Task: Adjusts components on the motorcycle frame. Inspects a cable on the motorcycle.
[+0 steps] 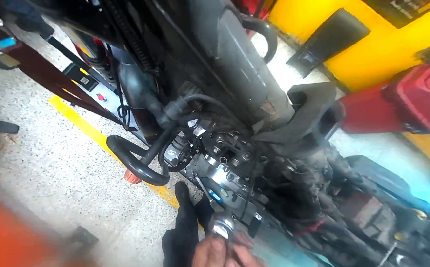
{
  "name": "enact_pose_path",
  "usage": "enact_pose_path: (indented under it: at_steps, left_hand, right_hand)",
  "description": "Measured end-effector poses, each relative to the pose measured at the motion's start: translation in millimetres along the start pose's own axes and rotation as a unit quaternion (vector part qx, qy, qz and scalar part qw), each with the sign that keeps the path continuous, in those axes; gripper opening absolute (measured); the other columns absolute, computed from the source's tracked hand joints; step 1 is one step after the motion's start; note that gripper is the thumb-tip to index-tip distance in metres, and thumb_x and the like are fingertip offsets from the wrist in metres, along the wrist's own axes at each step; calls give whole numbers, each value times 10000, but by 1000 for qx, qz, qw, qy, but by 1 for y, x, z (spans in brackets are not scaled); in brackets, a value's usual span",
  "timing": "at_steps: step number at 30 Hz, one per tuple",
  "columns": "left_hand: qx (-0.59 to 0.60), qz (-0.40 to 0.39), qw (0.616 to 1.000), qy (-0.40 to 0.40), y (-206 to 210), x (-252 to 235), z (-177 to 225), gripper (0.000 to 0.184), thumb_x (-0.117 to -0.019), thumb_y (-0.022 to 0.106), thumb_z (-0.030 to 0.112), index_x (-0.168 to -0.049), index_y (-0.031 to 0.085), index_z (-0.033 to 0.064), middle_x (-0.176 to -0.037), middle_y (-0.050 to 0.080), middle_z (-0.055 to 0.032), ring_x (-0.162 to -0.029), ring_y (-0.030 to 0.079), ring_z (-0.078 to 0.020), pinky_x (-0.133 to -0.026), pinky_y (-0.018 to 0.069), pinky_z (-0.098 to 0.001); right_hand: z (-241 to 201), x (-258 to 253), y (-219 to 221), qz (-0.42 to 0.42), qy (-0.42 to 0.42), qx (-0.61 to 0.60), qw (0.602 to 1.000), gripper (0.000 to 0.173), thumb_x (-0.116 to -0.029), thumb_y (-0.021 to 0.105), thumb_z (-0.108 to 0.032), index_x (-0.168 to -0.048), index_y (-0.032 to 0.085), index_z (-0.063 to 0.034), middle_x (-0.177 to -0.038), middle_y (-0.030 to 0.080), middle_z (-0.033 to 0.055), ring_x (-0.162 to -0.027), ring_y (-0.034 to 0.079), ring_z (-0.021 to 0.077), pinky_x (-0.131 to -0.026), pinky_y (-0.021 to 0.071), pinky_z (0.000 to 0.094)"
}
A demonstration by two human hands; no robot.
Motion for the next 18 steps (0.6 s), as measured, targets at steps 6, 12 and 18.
enact_pose_path:
  at_steps: [6, 12, 18]
  left_hand:
    - [27, -34, 999, 5, -34, -39, -23, 634, -991, 441, 678, -1009, 654, 81, -816, 649, -11, -731, 624, -114, -709, 551, -299]
    - [62, 48, 994, -78, -28, -104, -22, 570, -1018, 425, 626, -838, 605, 115, -577, 476, 72, -445, 415, -9, -426, 366, -173]
    - [62, 53, 988, -132, -8, -129, -33, 578, -1060, 329, 593, -852, 582, 117, -579, 452, 54, -425, 396, -21, -400, 348, -170]
  right_hand:
    - [-11, 5, -1, -21, 69, 227, 971, 408, -1021, 608, -395, -1230, 716, -61, -1110, 752, 117, -930, 752, 275, -768, 623, 512]
    - [-29, 9, -141, 339, -124, 272, 892, 315, -1047, 567, -279, -1193, 669, -19, -1126, 709, 80, -1011, 680, 110, -895, 577, 331]
    - [1, -84, -203, 351, -23, 361, 864, 607, -1089, 273, -467, -1391, 545, -16, -1180, 645, 265, -1084, 643, 416, -915, 496, 647]
Point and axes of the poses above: each hand's wrist, its own x-axis away from the middle knuckle, its own y-axis out of the palm, z = x × y, the point moved 1 cm from there along -x, towards the middle knuckle
